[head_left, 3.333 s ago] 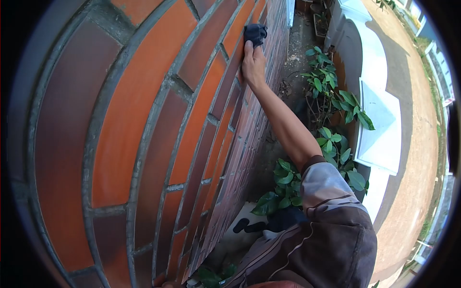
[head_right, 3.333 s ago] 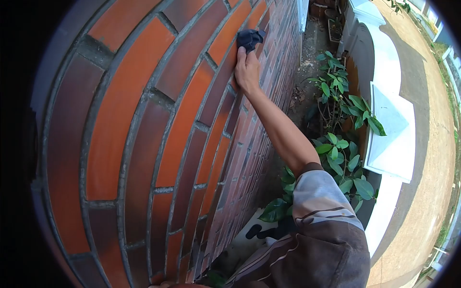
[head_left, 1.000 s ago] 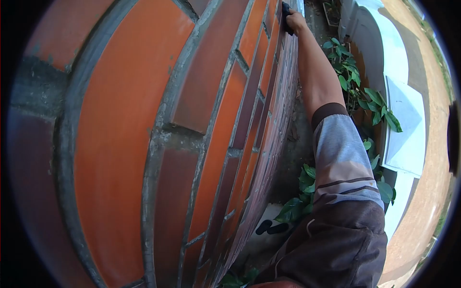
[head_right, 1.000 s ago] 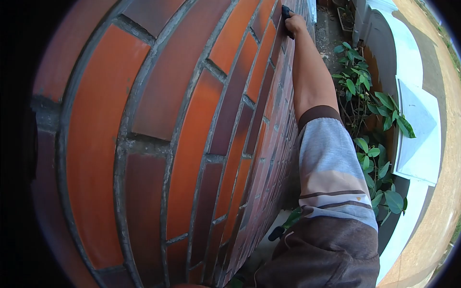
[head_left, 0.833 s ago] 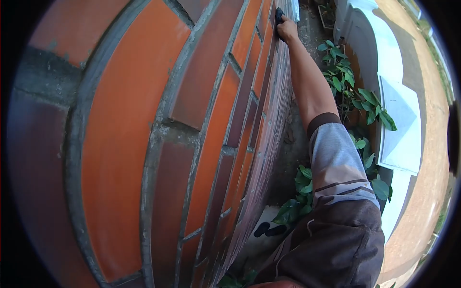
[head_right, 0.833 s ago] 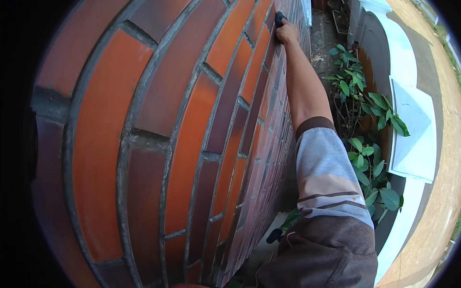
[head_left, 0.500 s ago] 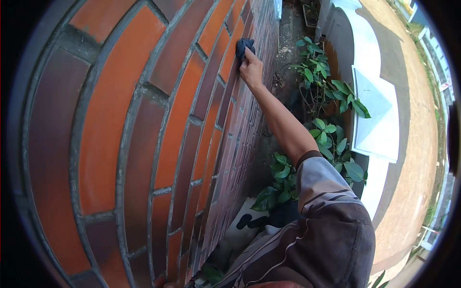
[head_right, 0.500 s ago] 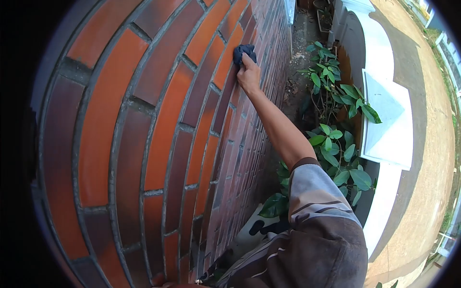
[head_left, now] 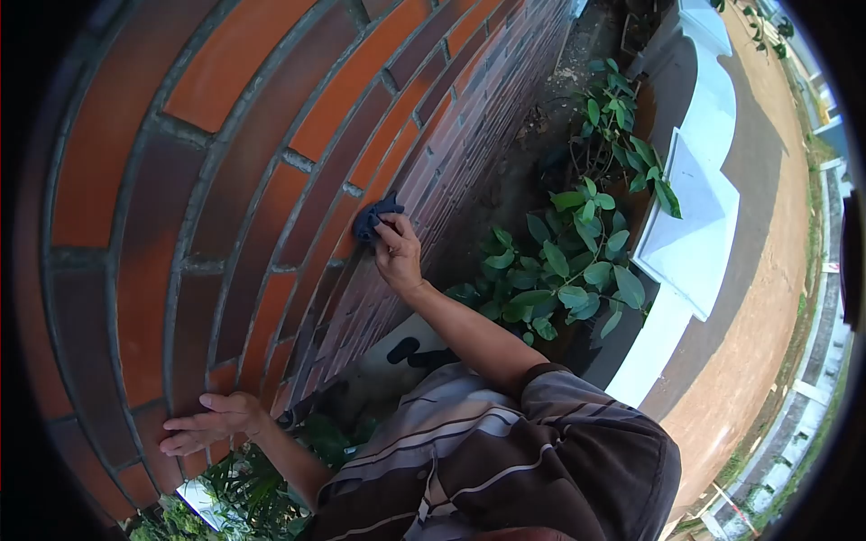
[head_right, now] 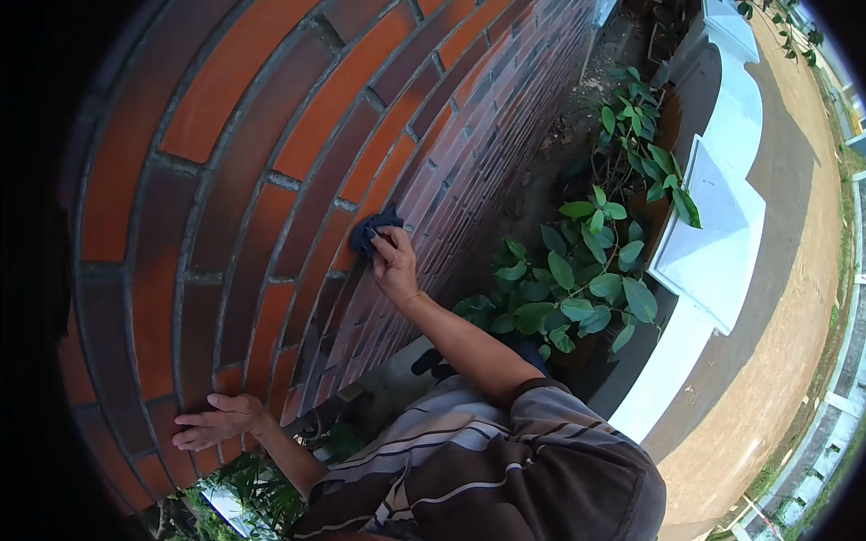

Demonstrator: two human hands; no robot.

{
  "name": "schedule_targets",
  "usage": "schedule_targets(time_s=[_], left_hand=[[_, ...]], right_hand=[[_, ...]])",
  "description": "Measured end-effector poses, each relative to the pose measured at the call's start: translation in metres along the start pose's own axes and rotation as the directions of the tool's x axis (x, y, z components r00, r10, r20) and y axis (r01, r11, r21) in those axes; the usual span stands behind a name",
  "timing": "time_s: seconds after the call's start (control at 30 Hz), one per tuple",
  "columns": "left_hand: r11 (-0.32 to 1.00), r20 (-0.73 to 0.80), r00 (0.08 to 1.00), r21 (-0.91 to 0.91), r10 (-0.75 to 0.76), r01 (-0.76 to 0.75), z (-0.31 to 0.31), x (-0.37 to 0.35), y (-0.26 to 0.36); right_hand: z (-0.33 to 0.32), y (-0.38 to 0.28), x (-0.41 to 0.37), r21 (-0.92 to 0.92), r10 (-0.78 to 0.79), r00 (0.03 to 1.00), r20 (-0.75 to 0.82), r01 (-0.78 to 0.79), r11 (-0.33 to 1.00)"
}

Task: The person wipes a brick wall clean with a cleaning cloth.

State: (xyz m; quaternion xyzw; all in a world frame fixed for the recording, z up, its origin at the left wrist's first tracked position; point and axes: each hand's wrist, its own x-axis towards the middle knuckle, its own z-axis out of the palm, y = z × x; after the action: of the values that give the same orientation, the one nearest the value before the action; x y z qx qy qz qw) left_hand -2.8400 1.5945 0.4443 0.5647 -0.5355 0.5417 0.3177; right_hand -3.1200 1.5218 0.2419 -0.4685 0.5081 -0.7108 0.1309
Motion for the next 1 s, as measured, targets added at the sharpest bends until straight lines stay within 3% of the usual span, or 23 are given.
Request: schedule_targets(time_s=[0.07,0.1,0.13,0.17,0.23,0.33,0.37,0.47,0.57,0.63,0.67,0.73,0.77,0.8,0.83,0.9,0.93,1.0], left_hand=[[0.997,-0.037,0.999,-0.081,-0.02,0.016,0.002,-0.002,-0.003],[0.995,-0.03,0.999,-0.091,-0.031,0.028,0.002,-0.002,-0.003],[0.994,-0.023,0.999,-0.099,-0.046,0.044,0.002,-0.002,-0.002],[0.994,-0.019,0.999,-0.101,-0.046,0.044,0.001,-0.002,-0.001],[0.993,-0.012,0.999,-0.107,-0.048,0.046,0.001,-0.001,0.0],[0.993,-0.002,0.998,-0.095,-0.067,0.066,0.001,-0.002,-0.001],[0.992,-0.001,0.997,-0.101,-0.071,0.071,0.001,-0.002,-0.001],[0.991,0.01,0.997,-0.11,-0.077,0.077,0.001,-0.003,-0.004],[0.985,0.049,0.995,-0.145,-0.084,0.091,-0.005,-0.008,-0.007],[0.972,0.099,0.991,-0.206,-0.092,0.111,-0.015,-0.006,-0.008],[0.967,0.171,0.985,-0.251,-0.003,0.047,-0.029,-0.006,-0.019],[0.951,0.103,0.988,-0.278,-0.112,0.137,-0.05,-0.014,-0.034],[0.94,0.073,0.984,-0.291,-0.165,0.179,-0.06,-0.019,-0.04],[0.942,0.142,0.956,-0.186,-0.255,0.279,-0.071,-0.018,-0.048],[0.824,0.203,0.882,-0.318,-0.425,0.47,-0.072,-0.023,-0.055],[0.43,0.377,0.641,-0.507,-0.668,0.747,-0.065,-0.037,-0.064],[0.537,0.403,0.652,-0.371,-0.642,0.758,-0.061,-0.042,-0.066],[0.613,0.364,0.709,-0.355,-0.605,0.706,-0.054,-0.05,-0.071]], right_hand=[[-0.017,-0.002,0.025,-0.129,0.102,0.994,-0.041,-0.107,0.986],[-0.02,0.01,0.046,-0.141,0.163,0.97,-0.182,-0.189,0.972],[-0.021,0.033,0.071,-0.007,0.391,0.877,-0.279,-0.409,0.913],[-0.025,0.027,0.102,0.018,0.413,0.858,-0.305,-0.428,0.903],[-0.019,0.046,0.127,-0.143,0.297,0.927,-0.227,-0.333,0.932],[0.014,0.002,0.076,-0.128,0.094,0.968,-0.233,-0.126,0.984],[0.025,-0.008,0.035,-0.06,0.238,0.965,-0.108,-0.245,0.968],[0.054,-0.06,-0.072,-0.115,0.096,0.988,0.118,-0.082,0.99],[0.052,-0.072,-0.11,-0.063,-0.05,0.874,0.483,0.092,0.994],[0.04,-0.072,-0.091,-0.049,-0.031,0.862,0.507,0.065,0.997],[0.033,-0.073,-0.074,-0.084,-0.037,0.869,0.494,0.09,0.992],[0.027,-0.057,-0.04,-0.041,0.107,0.974,0.199,-0.101,0.994],[0.026,-0.05,-0.018,0.166,0.311,0.947,0.074,-0.319,0.933],[0.021,-0.057,0.006,0.129,0.369,0.929,-0.017,-0.364,0.922],[0.021,-0.065,0.019,0.189,0.393,0.919,-0.033,-0.381,0.905],[0.029,-0.057,0.004,-0.024,0.083,0.997,0.0,-0.083,0.996],[0.031,-0.06,-0.013,-0.005,0.102,0.992,0.067,-0.102,0.995],[0.035,-0.089,-0.053,-0.025,0.095,0.964,0.247,-0.092,0.995]])
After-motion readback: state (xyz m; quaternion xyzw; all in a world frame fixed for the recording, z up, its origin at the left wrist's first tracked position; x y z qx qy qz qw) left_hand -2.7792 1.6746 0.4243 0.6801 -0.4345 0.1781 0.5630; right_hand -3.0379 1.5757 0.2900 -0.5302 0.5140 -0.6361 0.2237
